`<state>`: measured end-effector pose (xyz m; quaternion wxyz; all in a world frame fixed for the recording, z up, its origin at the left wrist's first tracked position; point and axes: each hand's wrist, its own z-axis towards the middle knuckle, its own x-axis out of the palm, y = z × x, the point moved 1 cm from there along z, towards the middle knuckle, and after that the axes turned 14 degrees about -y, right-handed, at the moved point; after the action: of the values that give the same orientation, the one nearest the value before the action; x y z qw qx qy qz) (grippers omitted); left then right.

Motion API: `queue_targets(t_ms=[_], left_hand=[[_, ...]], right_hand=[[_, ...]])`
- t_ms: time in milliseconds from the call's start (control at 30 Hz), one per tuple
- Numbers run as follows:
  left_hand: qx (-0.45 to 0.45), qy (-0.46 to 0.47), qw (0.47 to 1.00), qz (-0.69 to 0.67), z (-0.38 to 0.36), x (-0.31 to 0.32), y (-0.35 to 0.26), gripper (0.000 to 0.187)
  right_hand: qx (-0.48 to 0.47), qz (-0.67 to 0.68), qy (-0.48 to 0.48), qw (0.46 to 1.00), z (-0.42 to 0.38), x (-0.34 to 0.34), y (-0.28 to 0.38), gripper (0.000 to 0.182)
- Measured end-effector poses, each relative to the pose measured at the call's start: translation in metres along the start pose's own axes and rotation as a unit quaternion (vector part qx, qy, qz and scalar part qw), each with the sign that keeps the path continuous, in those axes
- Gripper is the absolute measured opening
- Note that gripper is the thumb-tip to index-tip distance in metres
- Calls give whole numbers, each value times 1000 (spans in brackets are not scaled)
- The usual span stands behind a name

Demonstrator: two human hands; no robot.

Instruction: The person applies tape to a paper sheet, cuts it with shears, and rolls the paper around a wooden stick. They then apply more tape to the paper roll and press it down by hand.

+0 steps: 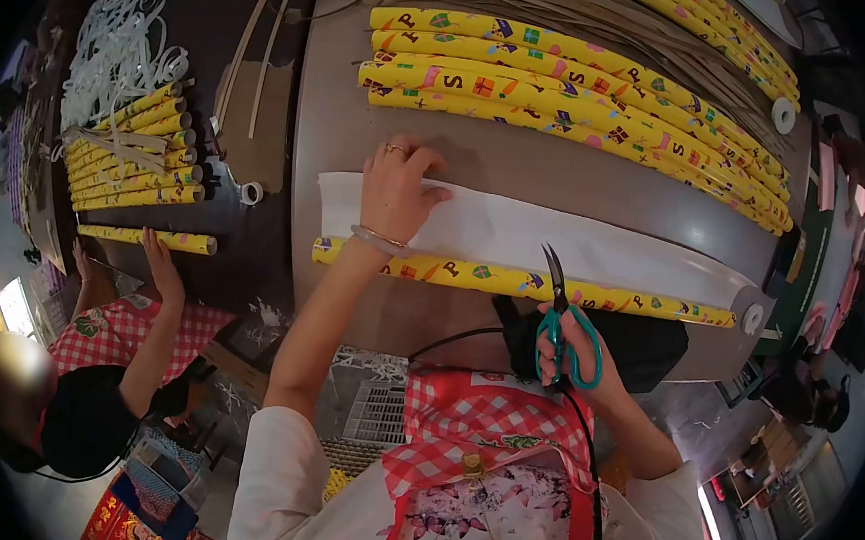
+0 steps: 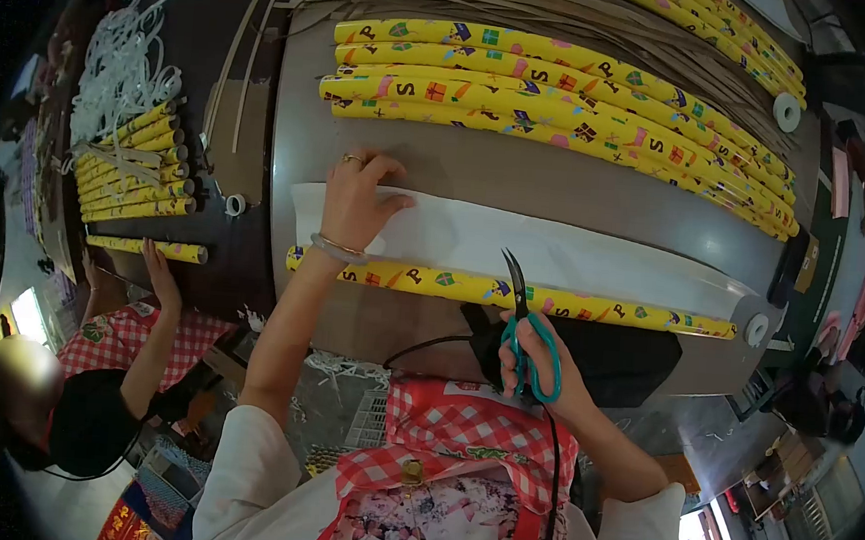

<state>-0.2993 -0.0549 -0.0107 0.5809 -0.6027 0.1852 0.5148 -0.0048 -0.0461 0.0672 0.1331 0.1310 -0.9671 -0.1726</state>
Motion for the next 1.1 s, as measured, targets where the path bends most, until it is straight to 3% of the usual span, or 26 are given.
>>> queue_targets(t_ms=[100, 167, 267, 433, 700, 767, 800, 867, 1100], left_hand=[[-4, -36, 999, -38, -1, -9, 5, 26], [-49, -168, 984, -31, -8, -18, 0, 20], [-31, -172, 979, -105, -22, -11, -25, 21], [85, -20, 986, -144, -21, 34, -93, 26], [181, 159, 970, -31, 5, 64, -94, 18], [154, 271, 946, -93, 16, 64, -91, 15], [159, 277, 943, -92, 21, 63, -90, 15], [79, 349, 921, -156, 28, 63, -88, 16], [17, 416, 889, -191, 37, 61, -84, 21]], right_hand=[[6, -1, 6, 1000, 0, -2, 0, 53], [10, -3, 10, 1000, -1, -3, 0, 54], [12, 26, 9, 1000, -3, -1, 1, 53], [18, 86, 5, 996, 2, 1, -6, 54], [-14, 163, -23, 986, 9, 19, -23, 59], [-20, 186, -19, 982, 11, 27, -29, 61], [-22, 192, -17, 981, 14, 31, -33, 59], [-29, 204, -15, 978, 20, 37, -41, 57], [-91, 258, -9, 962, 35, 56, -48, 54]])
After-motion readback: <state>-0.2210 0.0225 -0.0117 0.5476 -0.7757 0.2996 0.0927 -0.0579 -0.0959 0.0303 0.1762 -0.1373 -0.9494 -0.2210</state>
